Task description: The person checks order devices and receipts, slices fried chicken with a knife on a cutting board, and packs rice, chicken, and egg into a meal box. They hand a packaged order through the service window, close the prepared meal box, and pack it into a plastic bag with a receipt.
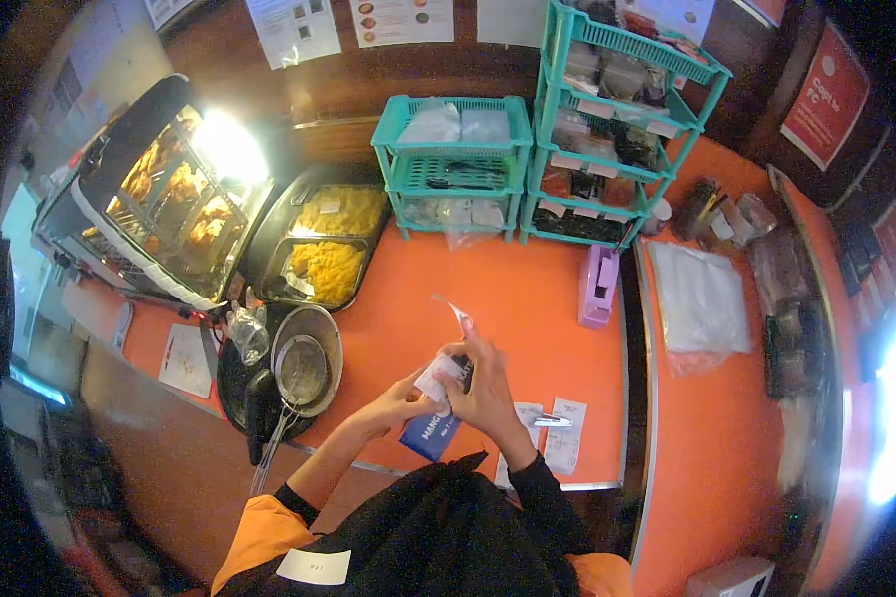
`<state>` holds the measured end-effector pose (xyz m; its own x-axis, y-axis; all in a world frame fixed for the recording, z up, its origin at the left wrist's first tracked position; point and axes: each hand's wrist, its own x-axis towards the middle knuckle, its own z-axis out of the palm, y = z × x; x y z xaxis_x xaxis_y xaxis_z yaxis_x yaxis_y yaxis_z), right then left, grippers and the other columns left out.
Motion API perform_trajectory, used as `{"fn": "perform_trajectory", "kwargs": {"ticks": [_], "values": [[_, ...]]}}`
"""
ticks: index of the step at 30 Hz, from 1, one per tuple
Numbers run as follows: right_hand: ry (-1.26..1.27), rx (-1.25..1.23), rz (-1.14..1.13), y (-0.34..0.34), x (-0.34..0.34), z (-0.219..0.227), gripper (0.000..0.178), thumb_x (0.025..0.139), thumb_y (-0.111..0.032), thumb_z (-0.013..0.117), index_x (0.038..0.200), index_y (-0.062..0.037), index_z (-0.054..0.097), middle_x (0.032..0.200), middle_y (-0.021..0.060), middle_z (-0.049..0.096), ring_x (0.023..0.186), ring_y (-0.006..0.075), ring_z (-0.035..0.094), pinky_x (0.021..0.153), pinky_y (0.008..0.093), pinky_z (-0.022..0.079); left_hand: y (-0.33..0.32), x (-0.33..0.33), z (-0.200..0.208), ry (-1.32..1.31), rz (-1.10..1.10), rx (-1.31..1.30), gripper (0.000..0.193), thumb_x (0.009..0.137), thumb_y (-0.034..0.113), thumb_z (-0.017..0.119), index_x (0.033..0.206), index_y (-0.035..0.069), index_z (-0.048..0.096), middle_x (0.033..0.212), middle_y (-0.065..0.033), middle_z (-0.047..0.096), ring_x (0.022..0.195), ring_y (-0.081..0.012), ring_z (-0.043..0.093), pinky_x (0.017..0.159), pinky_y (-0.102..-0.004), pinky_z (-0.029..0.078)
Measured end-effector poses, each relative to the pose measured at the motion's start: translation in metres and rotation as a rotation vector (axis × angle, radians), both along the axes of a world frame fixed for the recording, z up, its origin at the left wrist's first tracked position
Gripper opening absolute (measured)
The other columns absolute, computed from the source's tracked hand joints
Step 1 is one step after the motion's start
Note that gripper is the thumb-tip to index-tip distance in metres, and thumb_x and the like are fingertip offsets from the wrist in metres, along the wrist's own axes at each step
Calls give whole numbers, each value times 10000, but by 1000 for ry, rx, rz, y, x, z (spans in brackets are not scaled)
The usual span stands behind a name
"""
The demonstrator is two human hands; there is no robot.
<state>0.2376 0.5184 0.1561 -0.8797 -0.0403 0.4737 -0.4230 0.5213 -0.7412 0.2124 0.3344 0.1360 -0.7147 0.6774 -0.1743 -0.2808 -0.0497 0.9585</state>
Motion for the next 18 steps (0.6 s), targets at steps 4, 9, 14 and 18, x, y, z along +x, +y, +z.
{"fn": "perform_trajectory", "kwargs": {"ticks": [4,9,14,18], "values": [[93,203,-288,16,-13,-1,922,816,-289,743,1491,-17,177,1295,169,494,1177,303,471,1009,475,301,2,0,37,-122,-101,-179,935,806,173,727,1550,168,161,1058,-100,647,759,-110,618,580,-242,506],[-103,-82,-209,11,5,4,1167,662,-357,845,1498,-12,109,1280,206,448,1167,332,464,1001,467,352,13,-3,1,-112,34,-57,937,759,157,763,1534,151,236,1008,-83,657,686,-89,596,533,-222,481],[-236,-81,-203,19,-5,10,1231,604,-251,846,1505,-34,38,1296,240,329,1164,334,454,962,444,428,32,-2,24,-12,35,-53,966,724,130,787,1527,119,250,1274,-121,560,901,-150,602,859,-279,489],[-264,-118,-209,29,-30,2,1190,624,-162,812,1510,-97,19,1171,209,464,1044,288,542,861,403,493,35,-11,-26,240,137,-139,1055,615,273,852,1513,172,307,1398,-193,456,1166,-304,443,1043,-418,368]]}}
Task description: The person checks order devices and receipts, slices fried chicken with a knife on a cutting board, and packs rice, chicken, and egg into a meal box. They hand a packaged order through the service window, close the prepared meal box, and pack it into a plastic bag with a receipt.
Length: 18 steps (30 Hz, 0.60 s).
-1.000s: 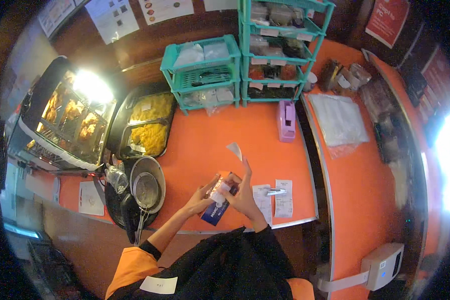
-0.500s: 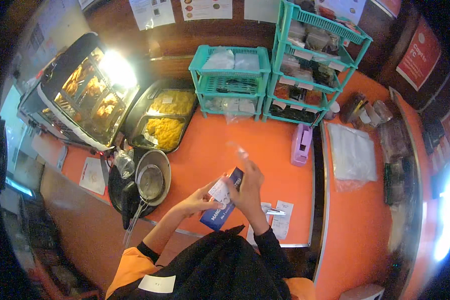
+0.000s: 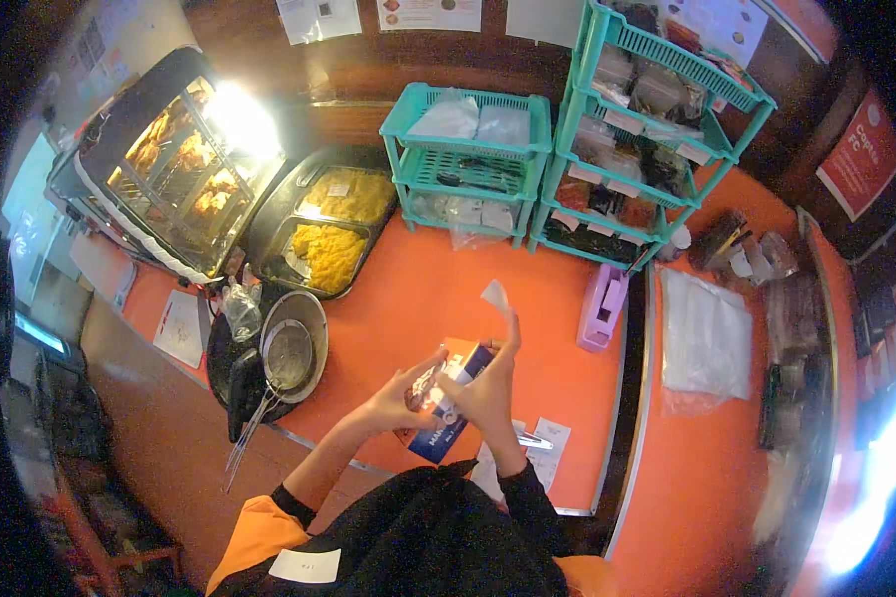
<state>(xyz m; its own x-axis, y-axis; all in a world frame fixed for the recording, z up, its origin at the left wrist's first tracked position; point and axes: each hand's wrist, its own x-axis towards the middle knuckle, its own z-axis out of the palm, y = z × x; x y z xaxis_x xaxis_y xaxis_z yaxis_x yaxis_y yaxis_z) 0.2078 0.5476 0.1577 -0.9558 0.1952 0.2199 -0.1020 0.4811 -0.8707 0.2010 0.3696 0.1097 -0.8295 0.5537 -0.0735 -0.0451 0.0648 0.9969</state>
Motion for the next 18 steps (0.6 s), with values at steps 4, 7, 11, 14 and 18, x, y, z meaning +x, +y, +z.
{"fn": "perform_trajectory", "kwargs": {"ticks": [4,7,11,14,18], "values": [[-145,-408,12,19,-26,-23,1124,696,-152,799,1515,-130,30,1082,191,561,947,273,598,827,397,511,4,-5,-14,159,104,-274,1072,533,335,868,1481,237,377,1211,-189,504,1121,-330,415,1055,-446,322],[-196,-481,-7,24,-50,-42,1042,786,-149,756,1515,-143,11,993,175,612,963,264,622,852,391,514,-4,-21,-32,180,131,-417,1073,526,388,855,1479,251,381,1169,-204,503,1090,-342,420,1002,-451,364],[-31,-234,-48,46,-67,-97,985,843,-136,711,1514,-146,-9,1024,185,612,983,253,621,883,390,506,15,-40,-44,321,285,-791,971,529,364,824,1421,322,443,1217,-202,429,1113,-375,415,885,-546,372],[-17,-221,-56,48,-62,-113,943,869,-125,682,1516,-148,-3,1026,182,612,973,246,624,883,377,504,9,-51,-87,420,329,-909,921,564,345,804,1409,347,438,1247,-194,387,1146,-392,403,875,-571,350],[-119,-361,-71,59,-50,-117,923,885,-77,647,1519,-189,-15,1052,160,596,986,220,614,858,350,500,12,-57,-88,560,299,-959,899,587,341,794,1409,353,429,1280,-209,374,1162,-413,396,898,-565,343]]}}
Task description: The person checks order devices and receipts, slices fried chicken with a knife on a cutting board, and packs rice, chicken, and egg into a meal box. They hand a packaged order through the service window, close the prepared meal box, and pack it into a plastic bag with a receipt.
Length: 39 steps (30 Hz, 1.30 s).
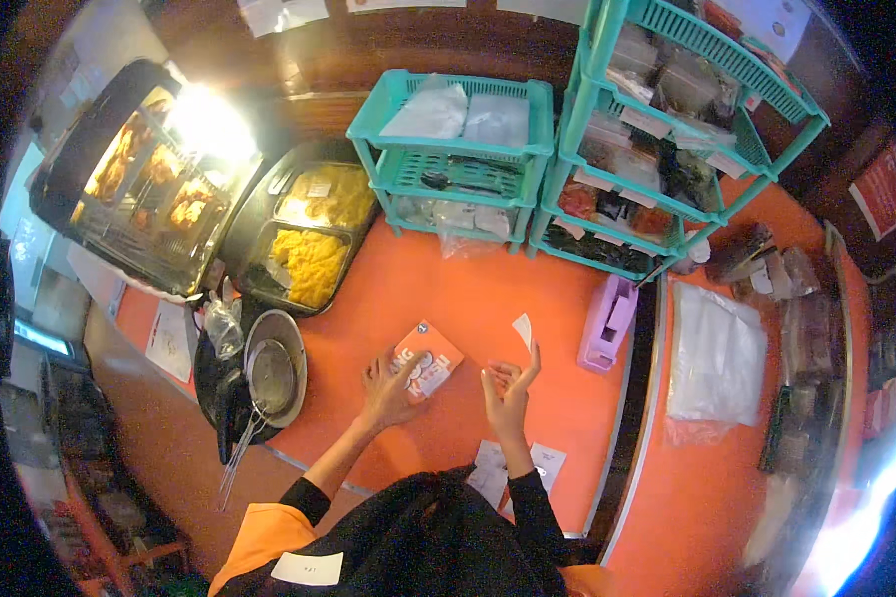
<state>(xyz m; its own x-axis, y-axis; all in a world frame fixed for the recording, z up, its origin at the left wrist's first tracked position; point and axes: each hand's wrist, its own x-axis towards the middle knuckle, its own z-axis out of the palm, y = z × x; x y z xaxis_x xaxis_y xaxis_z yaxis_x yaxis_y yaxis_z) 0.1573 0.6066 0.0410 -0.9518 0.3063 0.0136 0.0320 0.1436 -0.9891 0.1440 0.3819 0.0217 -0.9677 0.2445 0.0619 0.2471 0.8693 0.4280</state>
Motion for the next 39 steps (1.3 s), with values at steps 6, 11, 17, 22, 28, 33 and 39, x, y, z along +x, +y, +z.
{"fn": "perform_trajectory", "kwargs": {"ticks": [6,11,17,22,28,33,39], "values": [[-33,-85,-42,10,6,14,898,901,-60,621,1519,-219,-12,1069,148,585,935,186,620,793,316,509,10,-10,6,-166,0,-116,893,597,395,799,1405,322,428,1423,-238,286,1225,-483,361,942,-636,329],[-14,-42,-122,40,10,34,732,917,-89,606,1508,-191,187,1148,134,536,938,180,609,806,315,511,18,-96,32,32,-170,154,771,684,348,769,1377,219,455,1388,-240,347,1277,-527,334,927,-645,393],[134,191,-227,57,7,61,297,898,-115,640,1195,-121,642,1239,69,447,1013,166,547,832,299,497,53,-314,86,492,320,210,486,774,304,711,1121,-2,564,1106,-223,564,1026,-424,570,876,-469,467],[69,35,-309,69,22,73,244,885,-83,649,1129,-82,663,1203,65,472,1033,156,534,850,292,497,71,-369,87,8,486,15,345,749,318,723,867,-5,694,1007,-184,705,888,-317,682,818,-414,495],[280,46,-220,75,-14,100,241,836,-40,685,1075,-66,661,1154,69,521,1060,166,524,846,287,486,80,-306,87,-140,106,1031,144,847,158,706,951,82,641,1016,-94,694,869,-195,678,709,-312,522],[416,222,-110,13,-59,163,242,807,-92,722,1036,-60,654,1088,81,579,1001,205,553,784,298,464,54,-181,86,-289,-22,1413,144,924,157,647,917,103,514,908,-20,649,822,-115,628,732,-269,537],[421,254,-29,-25,-56,160,234,777,-137,750,975,-51,660,905,63,652,866,226,582,745,324,456,54,-73,132,-376,-1,1647,131,974,154,570,905,104,471,966,-40,640,879,-122,631,808,-339,572]]}}
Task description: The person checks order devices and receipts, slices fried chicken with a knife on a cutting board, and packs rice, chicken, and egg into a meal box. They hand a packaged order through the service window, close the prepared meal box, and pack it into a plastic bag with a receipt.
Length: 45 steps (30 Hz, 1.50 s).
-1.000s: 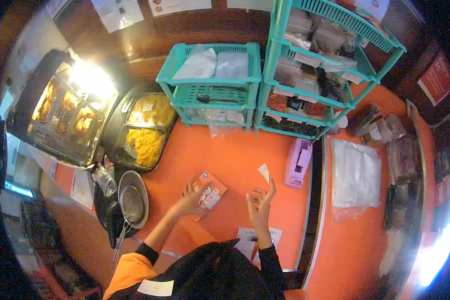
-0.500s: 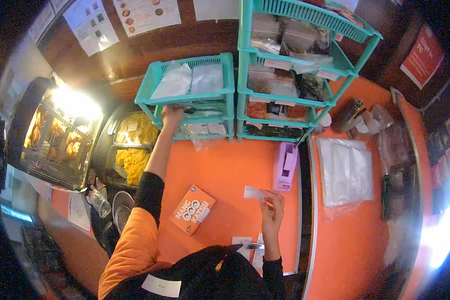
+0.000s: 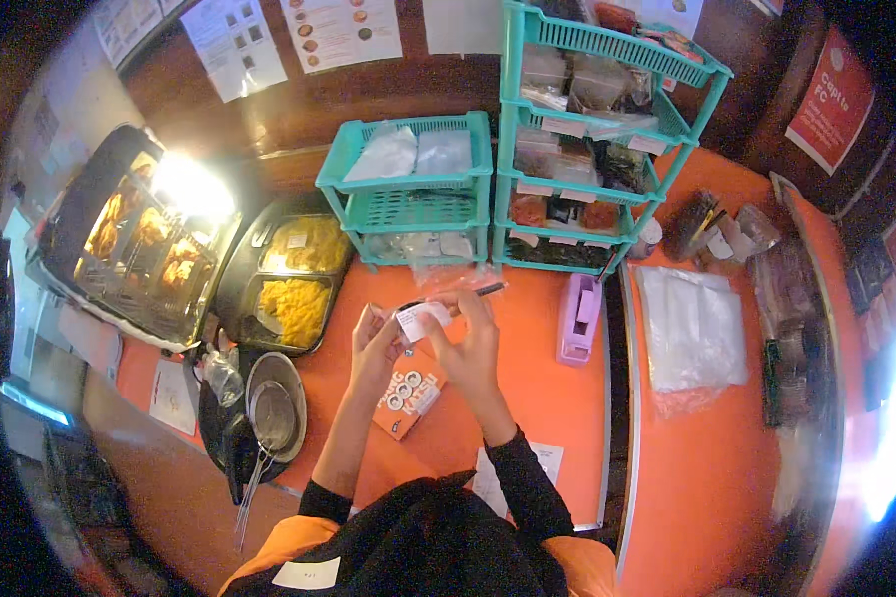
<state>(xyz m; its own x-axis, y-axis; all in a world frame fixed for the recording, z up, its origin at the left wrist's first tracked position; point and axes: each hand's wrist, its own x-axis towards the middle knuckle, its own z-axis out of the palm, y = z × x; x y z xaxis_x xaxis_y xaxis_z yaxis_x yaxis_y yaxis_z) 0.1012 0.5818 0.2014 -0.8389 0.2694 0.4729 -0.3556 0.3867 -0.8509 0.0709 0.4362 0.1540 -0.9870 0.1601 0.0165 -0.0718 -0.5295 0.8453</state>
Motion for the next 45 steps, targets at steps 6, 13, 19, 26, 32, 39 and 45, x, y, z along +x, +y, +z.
{"fn": "perform_trajectory", "kwargs": {"ticks": [6,13,19,26,32,39,45], "values": [[138,70,-18,-18,27,6,264,725,-123,778,948,-51,655,905,74,643,847,243,568,732,356,448,-13,50,25,-16,-80,140,106,1012,184,487,948,106,457,1083,-55,581,1039,-195,613,900,-432,557],[228,371,-122,-18,64,21,371,682,-150,798,1017,-69,662,1016,80,595,904,282,541,794,404,424,-6,88,56,15,13,8,248,914,-26,581,1013,91,386,1049,-133,608,952,-175,635,796,-315,561],[200,248,-219,-14,85,33,537,689,-124,800,1191,-69,618,1107,97,550,1004,272,547,835,376,445,-8,107,61,-38,-32,-24,389,855,-94,603,1071,106,348,1064,-162,616,955,-196,646,776,-298,568],[158,79,-111,5,96,10,466,731,-58,752,1172,-46,603,969,104,582,890,214,596,765,329,481,-22,114,22,-102,-163,-141,357,895,-30,585,1175,116,419,1042,-89,603,937,-156,634,762,-270,554],[75,185,-276,-30,108,-20,488,735,-55,748,1179,-30,547,1045,130,537,847,219,571,741,320,474,-21,122,-6,103,-90,-259,391,916,-7,574,1265,112,442,1033,-70,613,918,-118,592,742,-240,498],[7,-72,-237,-15,113,-60,426,799,-88,710,1184,-28,537,1017,111,505,878,233,523,783,332,463,-9,130,-35,-44,-208,-126,447,881,-46,565,1288,88,439,1135,-108,609,997,-162,591,820,-279,506],[65,243,-576,76,149,-59,302,898,-165,593,1169,-40,547,1104,177,539,1045,331,546,895,437,446,-25,96,-96,97,40,-261,416,817,-98,509,1212,34,492,1108,-107,591,1028,-214,579,893,-318,492]]}}
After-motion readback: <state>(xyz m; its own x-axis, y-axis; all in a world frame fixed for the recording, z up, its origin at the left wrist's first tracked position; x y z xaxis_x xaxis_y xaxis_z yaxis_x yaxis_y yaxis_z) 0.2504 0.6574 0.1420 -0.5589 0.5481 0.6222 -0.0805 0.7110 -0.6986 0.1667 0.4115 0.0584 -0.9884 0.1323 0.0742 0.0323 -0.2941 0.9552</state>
